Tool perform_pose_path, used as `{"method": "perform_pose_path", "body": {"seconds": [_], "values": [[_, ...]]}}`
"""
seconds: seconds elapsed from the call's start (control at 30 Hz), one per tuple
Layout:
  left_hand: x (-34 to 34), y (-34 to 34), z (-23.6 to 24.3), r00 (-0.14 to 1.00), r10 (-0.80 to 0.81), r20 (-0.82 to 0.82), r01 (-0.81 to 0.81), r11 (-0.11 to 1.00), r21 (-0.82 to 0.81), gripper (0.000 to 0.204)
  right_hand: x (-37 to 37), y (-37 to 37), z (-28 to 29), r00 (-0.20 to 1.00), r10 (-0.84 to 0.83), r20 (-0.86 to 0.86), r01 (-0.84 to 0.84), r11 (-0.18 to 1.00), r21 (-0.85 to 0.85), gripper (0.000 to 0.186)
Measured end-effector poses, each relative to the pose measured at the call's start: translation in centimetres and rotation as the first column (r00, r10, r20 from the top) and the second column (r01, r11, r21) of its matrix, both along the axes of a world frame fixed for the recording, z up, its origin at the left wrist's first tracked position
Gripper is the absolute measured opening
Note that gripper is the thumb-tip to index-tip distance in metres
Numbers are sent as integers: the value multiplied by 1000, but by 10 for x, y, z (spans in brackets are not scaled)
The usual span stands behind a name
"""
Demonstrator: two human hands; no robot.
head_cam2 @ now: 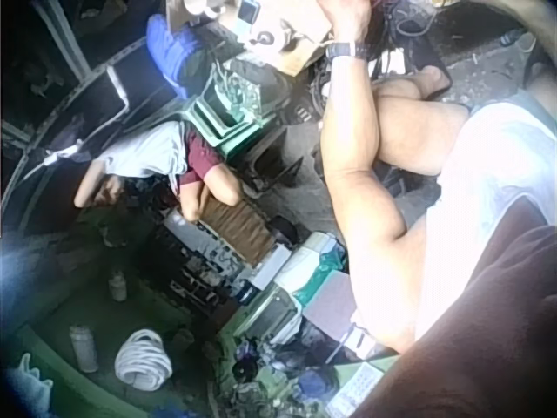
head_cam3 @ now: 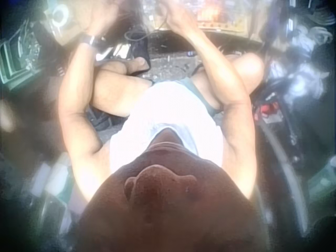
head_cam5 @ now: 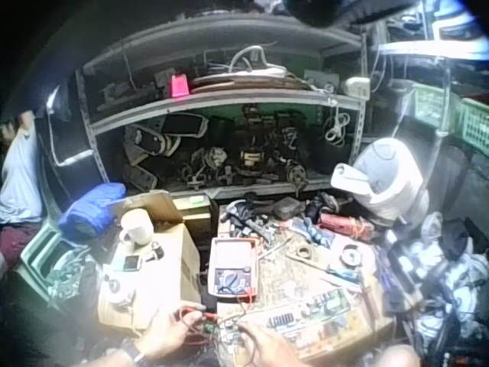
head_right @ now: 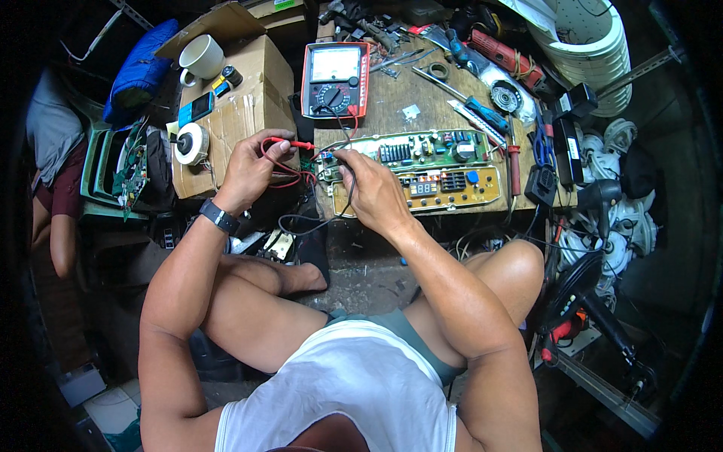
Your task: The person repairs an electronic board using a multimeter to test components and a pair of pliers to manipulate small parts.
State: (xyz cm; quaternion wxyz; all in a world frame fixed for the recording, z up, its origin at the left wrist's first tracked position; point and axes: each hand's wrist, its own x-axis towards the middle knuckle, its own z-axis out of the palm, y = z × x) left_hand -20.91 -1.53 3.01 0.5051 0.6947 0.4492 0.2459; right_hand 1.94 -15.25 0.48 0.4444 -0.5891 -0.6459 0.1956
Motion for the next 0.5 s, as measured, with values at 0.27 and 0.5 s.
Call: {"method": "perform_pose_path", "body": {"seconds": [0.27,0.5], "values": [[2,-1,9,999,34,31,-33,999,-25,26,2,-1,-1,999,-3,33,3,1000,15,27],[2,-1,4,999,22,24,-21,999,-40,26,1,-1,0,1000,4,5,-4,1000,17,27]]}}
